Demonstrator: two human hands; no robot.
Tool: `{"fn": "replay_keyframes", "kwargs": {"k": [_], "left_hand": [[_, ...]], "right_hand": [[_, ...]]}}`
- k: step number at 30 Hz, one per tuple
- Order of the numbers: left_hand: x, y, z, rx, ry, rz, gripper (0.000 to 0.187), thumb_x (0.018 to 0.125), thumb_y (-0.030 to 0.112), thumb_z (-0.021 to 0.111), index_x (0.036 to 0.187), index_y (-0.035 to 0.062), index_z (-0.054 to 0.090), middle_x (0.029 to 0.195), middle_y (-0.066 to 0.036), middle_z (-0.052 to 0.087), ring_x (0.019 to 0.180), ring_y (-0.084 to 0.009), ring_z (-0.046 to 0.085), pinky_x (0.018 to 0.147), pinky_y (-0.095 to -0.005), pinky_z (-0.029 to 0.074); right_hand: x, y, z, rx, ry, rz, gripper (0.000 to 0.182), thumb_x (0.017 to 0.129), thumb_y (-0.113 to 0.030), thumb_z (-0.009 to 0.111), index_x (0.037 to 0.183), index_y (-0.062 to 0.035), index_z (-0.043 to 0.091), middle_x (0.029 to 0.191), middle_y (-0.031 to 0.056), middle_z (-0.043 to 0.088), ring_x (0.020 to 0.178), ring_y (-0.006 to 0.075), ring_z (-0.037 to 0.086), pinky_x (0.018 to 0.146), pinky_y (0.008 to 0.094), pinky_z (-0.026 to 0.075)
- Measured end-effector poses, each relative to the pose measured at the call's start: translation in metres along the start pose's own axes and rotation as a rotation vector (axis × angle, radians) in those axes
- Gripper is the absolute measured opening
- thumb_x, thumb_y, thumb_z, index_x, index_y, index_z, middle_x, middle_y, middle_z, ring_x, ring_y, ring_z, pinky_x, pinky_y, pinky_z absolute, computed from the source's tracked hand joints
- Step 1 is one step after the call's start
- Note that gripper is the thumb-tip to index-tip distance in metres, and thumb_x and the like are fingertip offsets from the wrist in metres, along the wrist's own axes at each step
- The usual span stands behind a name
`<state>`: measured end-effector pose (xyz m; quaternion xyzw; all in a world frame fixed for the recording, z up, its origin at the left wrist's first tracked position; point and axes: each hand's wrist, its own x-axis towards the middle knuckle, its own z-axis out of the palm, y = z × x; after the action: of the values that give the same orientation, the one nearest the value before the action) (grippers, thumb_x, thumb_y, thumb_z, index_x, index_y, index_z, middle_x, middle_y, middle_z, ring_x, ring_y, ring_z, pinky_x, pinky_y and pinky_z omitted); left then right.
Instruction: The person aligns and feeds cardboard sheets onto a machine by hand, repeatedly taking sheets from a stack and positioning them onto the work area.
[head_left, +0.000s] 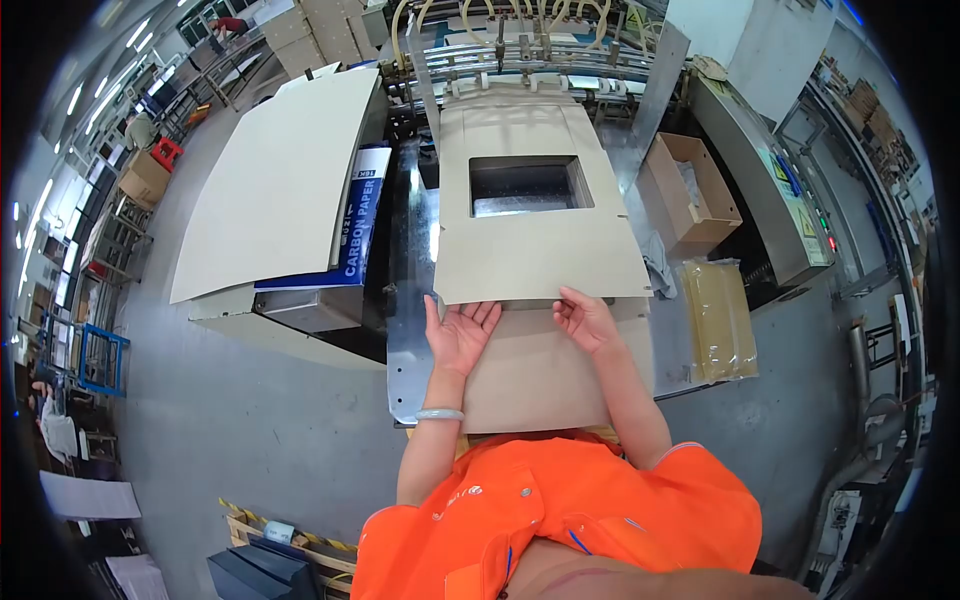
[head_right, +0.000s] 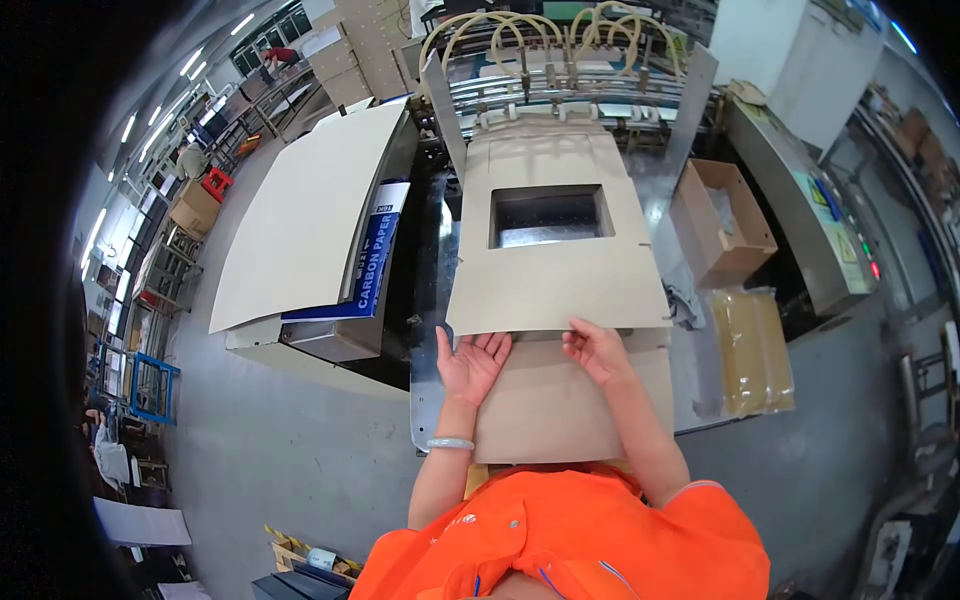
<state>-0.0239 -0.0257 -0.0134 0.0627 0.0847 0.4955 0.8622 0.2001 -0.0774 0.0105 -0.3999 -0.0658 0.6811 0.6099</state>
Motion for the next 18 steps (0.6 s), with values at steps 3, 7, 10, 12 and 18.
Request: {"fn": "replay_keyframes", "kwargs": {"k": [3,7,10,12,18], "left_hand": [[0.001,0.0,0.003,0.017,0.02,0.0,0.066,0.088,0.06,0.038,0.118,0.0037,0.054,0.115,-0.022,0.058,0.112,-0.0328,0.054,0.097,-0.0428,0.04],[-0.001,-0.001,0.007,0.03,0.052,0.005,0.064,0.089,0.06,0.037,0.116,0.0048,0.056,0.114,-0.022,0.059,0.114,-0.0335,0.052,0.097,-0.0433,0.04],[-0.001,-0.002,0.012,0.02,0.081,0.012,0.063,0.089,0.06,0.037,0.116,0.0059,0.056,0.113,-0.022,0.059,0.116,-0.0336,0.051,0.097,-0.0436,0.039],[0.001,-0.003,0.012,0.008,0.062,0.011,0.061,0.089,0.059,0.038,0.114,0.0056,0.056,0.116,-0.022,0.057,0.117,-0.0343,0.049,0.097,-0.0438,0.04],[-0.002,-0.003,0.009,-0.03,0.034,0.009,0.057,0.089,0.055,0.042,0.112,0.0045,0.055,0.124,-0.024,0.052,0.121,-0.036,0.045,0.097,-0.0443,0.04]], "right_hand": [[0.005,0.001,0.002,-0.004,0.012,-0.027,0.01,0.083,-0.008,0.063,0.09,-0.0008,0.061,0.071,0.0071,0.061,0.063,0.0124,0.059,0.054,0.0223,0.049],[0.009,0.001,0.007,-0.009,0.03,-0.055,0.009,0.082,-0.009,0.064,0.087,-0.0017,0.061,0.069,0.0058,0.06,0.061,0.0112,0.058,0.052,0.0214,0.047],[0.009,-0.001,0.011,-0.01,0.047,-0.065,0.008,0.082,-0.01,0.065,0.086,-0.0028,0.061,0.068,0.0048,0.059,0.06,0.0105,0.057,0.051,0.0208,0.046],[0.012,-0.003,0.013,0.014,0.049,-0.069,0.009,0.082,-0.01,0.065,0.086,-0.0022,0.061,0.068,0.005,0.059,0.06,0.0106,0.056,0.05,0.021,0.046],[0.02,-0.004,0.018,0.097,0.056,-0.045,0.011,0.081,-0.011,0.065,0.085,-0.0011,0.062,0.066,0.0052,0.058,0.058,0.0108,0.054,0.048,0.0212,0.045]]}}
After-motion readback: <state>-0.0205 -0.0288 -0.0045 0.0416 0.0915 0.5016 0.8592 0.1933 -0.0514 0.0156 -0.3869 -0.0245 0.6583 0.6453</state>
